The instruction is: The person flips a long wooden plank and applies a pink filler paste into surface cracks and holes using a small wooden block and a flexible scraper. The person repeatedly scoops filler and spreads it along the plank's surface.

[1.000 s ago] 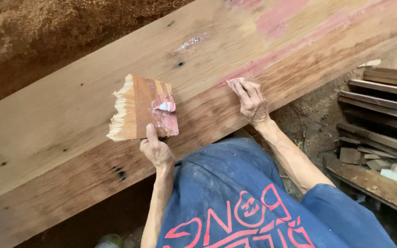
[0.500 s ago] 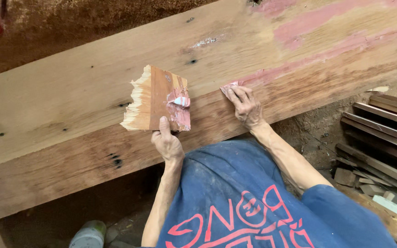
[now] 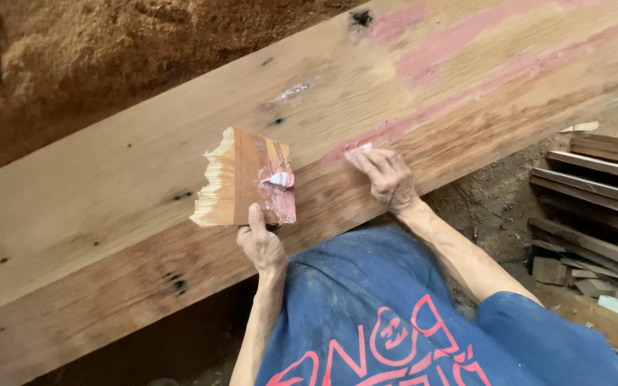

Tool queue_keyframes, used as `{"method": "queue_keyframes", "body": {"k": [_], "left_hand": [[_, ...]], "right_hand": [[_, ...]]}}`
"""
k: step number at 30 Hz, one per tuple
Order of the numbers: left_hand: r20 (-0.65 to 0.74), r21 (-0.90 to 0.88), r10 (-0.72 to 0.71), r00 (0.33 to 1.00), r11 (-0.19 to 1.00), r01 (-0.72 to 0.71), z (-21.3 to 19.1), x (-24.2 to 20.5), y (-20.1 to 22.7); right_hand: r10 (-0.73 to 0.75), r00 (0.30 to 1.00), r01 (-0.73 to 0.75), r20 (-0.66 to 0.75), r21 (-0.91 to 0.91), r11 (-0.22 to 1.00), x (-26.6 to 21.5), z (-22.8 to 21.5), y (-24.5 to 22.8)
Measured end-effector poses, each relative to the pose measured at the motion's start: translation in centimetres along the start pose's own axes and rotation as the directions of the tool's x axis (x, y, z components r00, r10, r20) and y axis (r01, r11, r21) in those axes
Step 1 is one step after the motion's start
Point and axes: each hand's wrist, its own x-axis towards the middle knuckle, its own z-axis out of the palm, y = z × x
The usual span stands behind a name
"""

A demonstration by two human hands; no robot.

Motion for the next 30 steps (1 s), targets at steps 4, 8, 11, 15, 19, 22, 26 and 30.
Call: {"method": "queue_keyframes", "body": {"k": [4, 8, 11, 15, 19, 22, 26, 30], "left_hand": [[0.068, -0.038, 0.041, 0.997, 0.999, -0.039, 1.6, -0.4, -0.3], [0.119, -0.166, -0.016, 0.993, 0.985, 0.036, 3.7, -0.3, -0.2], [0.12, -0.168, -0.012, 0.993, 0.985, 0.032, 4.6, -0.1, -0.7], [0.106, -0.157, 0.031, 0.994, 0.988, -0.014, 5.5, -0.5, -1.4], [0.067, -0.164, 0.001, 0.998, 0.986, 0.01, 6.1, -1.3, -1.5], [0.057, -0.141, 0.0, 0.998, 0.99, 0.009, 6.4, -2.4, -1.4], [0.037, -0.177, 0.054, 0.998, 0.983, -0.046, 7.4, -2.1, -0.3], [-0.023, -0.192, 0.011, 1.0, 0.981, -0.015, 6.8, -1.7, -0.1]], "right_hand": [[0.105, 0.994, -0.106, -0.003, -0.043, 0.993, -1.4, -0.8, 4.7], [0.011, 0.998, -0.01, 0.056, -0.021, 1.0, -2.1, -1.3, 7.9], [0.032, 0.998, -0.029, 0.062, -0.058, 0.998, -2.9, -1.6, 9.8], [0.044, 0.998, -0.044, 0.037, -0.006, 0.999, -4.0, -1.8, 12.8], [0.007, 0.999, -0.01, -0.043, -0.07, 0.997, -4.4, -0.5, 14.8], [0.104, 0.994, -0.1, 0.035, -0.103, 0.99, -6.0, -0.4, 15.1], [0.453, 0.879, -0.453, 0.145, -0.036, 0.891, -5.2, -0.8, 15.4], [0.806, 0.581, -0.794, 0.109, -0.141, 0.591, -2.4, -1.1, 17.1]]}}
